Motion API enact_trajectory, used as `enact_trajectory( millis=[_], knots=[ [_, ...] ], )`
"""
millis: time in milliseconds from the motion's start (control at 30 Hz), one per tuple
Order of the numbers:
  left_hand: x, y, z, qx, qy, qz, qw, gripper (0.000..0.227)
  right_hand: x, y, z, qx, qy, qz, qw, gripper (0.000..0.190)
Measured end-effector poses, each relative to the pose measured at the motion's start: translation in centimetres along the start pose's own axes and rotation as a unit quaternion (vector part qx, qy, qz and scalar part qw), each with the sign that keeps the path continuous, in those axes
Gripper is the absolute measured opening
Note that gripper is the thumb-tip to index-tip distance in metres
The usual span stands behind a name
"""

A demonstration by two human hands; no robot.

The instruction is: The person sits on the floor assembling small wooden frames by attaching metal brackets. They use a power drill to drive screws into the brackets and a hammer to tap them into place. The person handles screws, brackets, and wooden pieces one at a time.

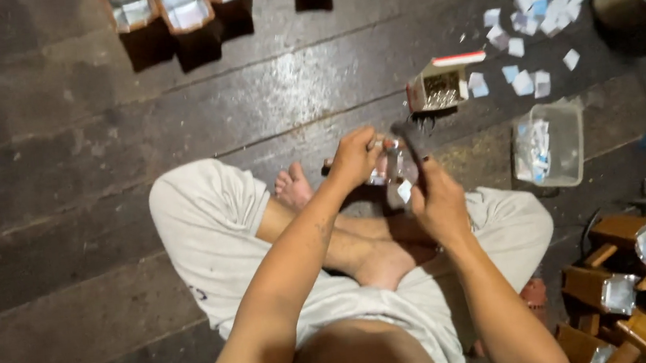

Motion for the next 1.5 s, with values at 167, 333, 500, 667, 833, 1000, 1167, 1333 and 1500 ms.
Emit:
enact_trajectory(
  millis=[167, 333, 500, 667, 833, 1000, 1167, 1333, 1500],
  knots=[
    [-0.2, 0.7, -0.5, 0.021, 0.033, 0.030, 0.999, 0.019, -1.3, 0.6, -0.9, -0.028, -0.032, 0.003, 0.999, 0.063],
    [-1.4, -0.4, 0.7, 0.025, 0.018, 0.011, 0.999, 0.028, -5.6, 0.0, 1.4, -0.135, -0.141, -0.104, 0.975, 0.060],
    [-2.6, -0.4, 1.7, 0.024, 0.032, 0.002, 0.999, 0.030, -15.8, -2.0, 0.0, -0.031, -0.362, -0.349, 0.864, 0.059],
    [-1.4, -0.1, 2.2, 0.002, 0.057, 0.001, 0.998, 0.026, -20.9, -5.2, 0.6, 0.219, -0.021, -0.242, 0.945, 0.040],
    [-1.0, -0.1, 1.8, -0.013, 0.072, 0.029, 0.997, 0.025, -22.0, -14.3, -0.8, 0.134, 0.134, -0.113, 0.975, 0.039],
    [-1.6, -0.2, 2.2, -0.023, 0.078, 0.026, 0.996, 0.026, -15.4, -20.5, -1.7, 0.104, 0.142, -0.017, 0.984, 0.025],
    [-0.2, 0.2, 1.3, -0.029, 0.095, 0.026, 0.995, 0.027, -16.5, -21.9, -4.2, 0.112, 0.242, -0.022, 0.964, 0.021],
    [-0.5, 0.3, 1.6, -0.035, 0.096, 0.029, 0.994, 0.027, -14.7, -21.7, -3.8, 0.115, 0.251, -0.009, 0.961, 0.020],
    [-0.4, 0.6, 1.4, -0.040, 0.074, 0.006, 0.996, 0.023, -14.4, -21.3, -3.4, 0.125, 0.244, 0.010, 0.962, 0.020]
  ],
)
Point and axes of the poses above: each hand's wrist, its own y-axis away from the middle knuckle, its own z-axis out of the back of the hand, x = y × z, the point moved 2 cm from there along -y, towards the middle knuckle, and after that the axes turned 2 degrees about z, right-handed, at the moved point
